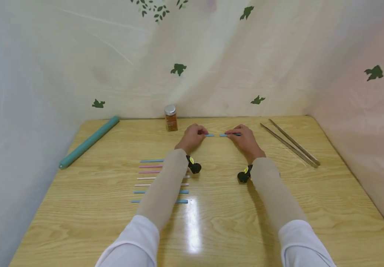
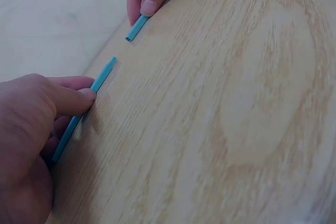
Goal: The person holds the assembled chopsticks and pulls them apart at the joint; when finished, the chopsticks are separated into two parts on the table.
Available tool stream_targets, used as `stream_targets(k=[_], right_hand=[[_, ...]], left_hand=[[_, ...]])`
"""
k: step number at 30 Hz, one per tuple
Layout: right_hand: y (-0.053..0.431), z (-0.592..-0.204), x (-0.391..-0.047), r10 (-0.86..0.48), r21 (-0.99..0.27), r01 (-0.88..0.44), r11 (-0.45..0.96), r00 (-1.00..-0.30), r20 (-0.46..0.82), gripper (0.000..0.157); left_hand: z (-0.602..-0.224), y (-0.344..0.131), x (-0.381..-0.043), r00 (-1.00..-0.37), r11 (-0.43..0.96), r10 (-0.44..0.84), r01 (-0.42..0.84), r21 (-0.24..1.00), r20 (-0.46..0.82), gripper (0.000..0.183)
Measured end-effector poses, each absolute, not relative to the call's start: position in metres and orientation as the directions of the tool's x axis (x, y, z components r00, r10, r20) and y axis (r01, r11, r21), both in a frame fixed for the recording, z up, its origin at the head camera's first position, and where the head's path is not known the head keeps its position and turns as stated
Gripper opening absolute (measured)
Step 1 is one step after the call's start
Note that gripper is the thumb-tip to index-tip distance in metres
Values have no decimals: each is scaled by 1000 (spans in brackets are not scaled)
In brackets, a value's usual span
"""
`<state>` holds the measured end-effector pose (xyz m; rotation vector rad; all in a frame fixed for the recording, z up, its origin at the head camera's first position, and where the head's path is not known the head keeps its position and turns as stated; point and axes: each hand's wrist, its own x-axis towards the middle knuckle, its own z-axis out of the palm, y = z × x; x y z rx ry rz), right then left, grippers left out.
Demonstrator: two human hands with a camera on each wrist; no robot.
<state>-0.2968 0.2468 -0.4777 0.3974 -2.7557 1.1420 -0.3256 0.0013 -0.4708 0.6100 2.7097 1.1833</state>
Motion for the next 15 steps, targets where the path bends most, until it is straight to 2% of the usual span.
stream_targets(k=[9, 15], right_hand=[[245, -475, -295, -171, -714, -225, 663, -974, 149, 30], [237, -461, -293, -156, -701, -273, 659, -961, 227, 31]], left_hand=[[-468, -2, -321, -905, 677, 419, 363, 640, 71, 15], [-455, -4, -313, -873, 633, 464, 445, 634, 150, 22]])
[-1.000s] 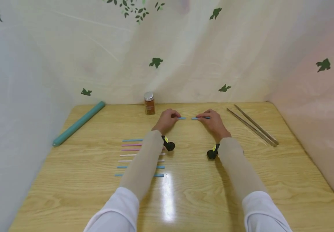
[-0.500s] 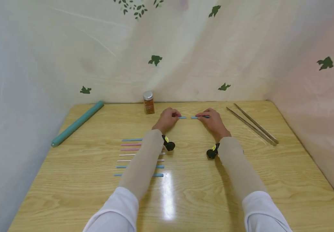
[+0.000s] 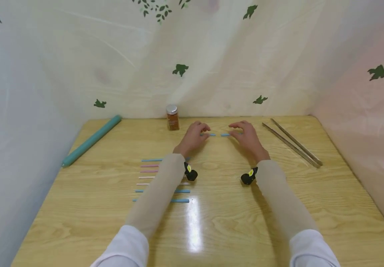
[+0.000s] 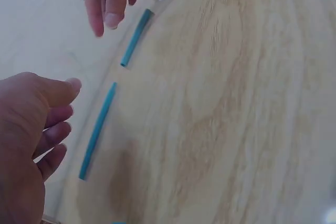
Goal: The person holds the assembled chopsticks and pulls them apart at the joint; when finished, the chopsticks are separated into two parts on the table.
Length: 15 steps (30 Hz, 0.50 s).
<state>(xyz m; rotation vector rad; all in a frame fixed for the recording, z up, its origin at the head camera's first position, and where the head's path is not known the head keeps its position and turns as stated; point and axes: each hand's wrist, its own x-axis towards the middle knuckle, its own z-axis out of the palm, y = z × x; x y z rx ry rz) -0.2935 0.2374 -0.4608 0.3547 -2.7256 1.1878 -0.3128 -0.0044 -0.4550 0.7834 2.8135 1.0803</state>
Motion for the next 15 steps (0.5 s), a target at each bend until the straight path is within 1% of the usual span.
stream_targets(k=[4, 9, 15], right_hand=[[226, -452, -295, -155, -713, -307, 630, -950, 271, 30], [207, -446, -290, -175, -740, -335, 584, -942, 288, 32], [182, -443, -280, -233, -772, -361, 523, -932, 278, 35]], left_hand=[[-441, -10, -306, -864, 580, 471, 457, 674, 181, 24], [-432, -22, -298, -862, 505, 452, 458, 731, 228, 27], [-432, -49, -287, -863, 484, 441, 460, 744, 246, 30]])
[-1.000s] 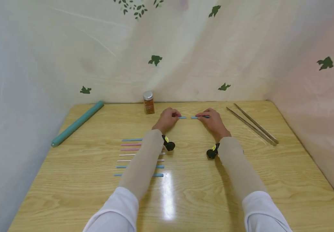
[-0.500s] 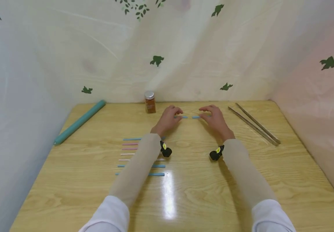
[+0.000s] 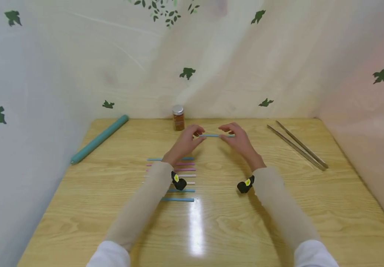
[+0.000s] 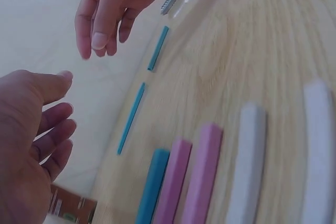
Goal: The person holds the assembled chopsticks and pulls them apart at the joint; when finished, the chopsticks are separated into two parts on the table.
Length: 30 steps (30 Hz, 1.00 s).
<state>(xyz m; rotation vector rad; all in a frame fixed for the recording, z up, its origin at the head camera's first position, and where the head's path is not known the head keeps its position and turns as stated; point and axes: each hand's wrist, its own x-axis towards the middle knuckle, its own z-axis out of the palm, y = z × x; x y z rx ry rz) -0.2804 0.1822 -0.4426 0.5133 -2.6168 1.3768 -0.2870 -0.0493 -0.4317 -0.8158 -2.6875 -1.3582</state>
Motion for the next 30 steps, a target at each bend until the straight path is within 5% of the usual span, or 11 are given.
stream_targets(k=[17, 30], right_hand=[[117, -447, -242, -395, -793, -370, 484, -901, 179, 38], [96, -460, -235, -451, -783, -328, 529, -890, 68, 35]], left_hand=[[-444, -154, -246, -939, 552, 325, 286, 783, 114, 35], [-453, -209, -233, -936, 564, 350, 235, 792, 29, 30]])
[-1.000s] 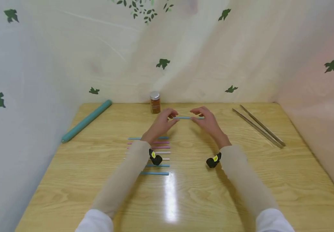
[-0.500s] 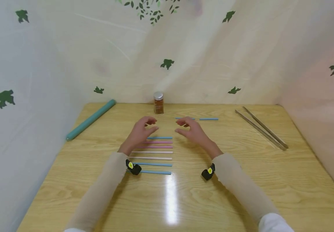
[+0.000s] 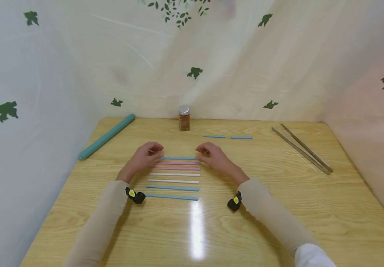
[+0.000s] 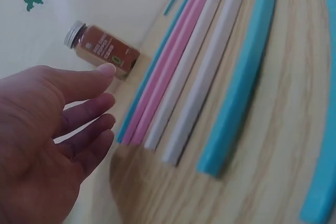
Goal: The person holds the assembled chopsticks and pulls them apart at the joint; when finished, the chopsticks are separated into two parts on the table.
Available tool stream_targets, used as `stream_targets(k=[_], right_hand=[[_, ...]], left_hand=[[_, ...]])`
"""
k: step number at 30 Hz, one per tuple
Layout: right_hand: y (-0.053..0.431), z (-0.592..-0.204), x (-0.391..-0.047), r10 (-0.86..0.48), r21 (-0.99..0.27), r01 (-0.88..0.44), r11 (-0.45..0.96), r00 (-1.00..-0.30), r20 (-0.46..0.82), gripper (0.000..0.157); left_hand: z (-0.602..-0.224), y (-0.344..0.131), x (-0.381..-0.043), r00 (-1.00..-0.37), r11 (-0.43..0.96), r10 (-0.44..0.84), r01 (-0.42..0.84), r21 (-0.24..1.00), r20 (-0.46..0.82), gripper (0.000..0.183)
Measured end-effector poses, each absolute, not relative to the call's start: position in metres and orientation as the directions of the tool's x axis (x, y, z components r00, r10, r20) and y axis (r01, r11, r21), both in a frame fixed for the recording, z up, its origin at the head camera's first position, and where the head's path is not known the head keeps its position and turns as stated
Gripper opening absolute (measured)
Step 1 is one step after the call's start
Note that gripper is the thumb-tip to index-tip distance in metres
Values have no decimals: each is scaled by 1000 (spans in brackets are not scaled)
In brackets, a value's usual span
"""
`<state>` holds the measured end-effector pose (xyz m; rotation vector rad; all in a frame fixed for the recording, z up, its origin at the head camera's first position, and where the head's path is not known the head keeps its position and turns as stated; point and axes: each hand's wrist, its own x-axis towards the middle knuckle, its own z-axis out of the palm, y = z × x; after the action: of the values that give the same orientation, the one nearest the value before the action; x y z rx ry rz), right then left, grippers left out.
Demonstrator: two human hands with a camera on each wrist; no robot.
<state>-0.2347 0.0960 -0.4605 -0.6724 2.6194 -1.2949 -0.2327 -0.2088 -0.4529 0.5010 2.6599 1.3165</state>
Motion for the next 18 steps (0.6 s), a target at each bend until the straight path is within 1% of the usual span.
stream_targets(k=[4, 7, 13, 18], right_hand=[[94, -460, -235, -444, -782, -308, 542, -895, 45, 32], [94, -462, -236, -439, -771, -309, 557, -897, 43, 29], [94, -465, -239, -457, -749, -346, 565, -887, 65, 23], [94, -468, -242, -475, -722, -369, 586, -878, 63, 19]], left_hand=[[-455, -213, -232, -942, 583, 337, 203, 787, -7, 24], [-458, -214, -232, -943, 586, 333, 204, 784, -3, 21], [-461, -215, -234, -941, 603, 338, 228, 764, 14, 19], [-463, -215, -235, -932, 608, 361, 258, 751, 28, 13]])
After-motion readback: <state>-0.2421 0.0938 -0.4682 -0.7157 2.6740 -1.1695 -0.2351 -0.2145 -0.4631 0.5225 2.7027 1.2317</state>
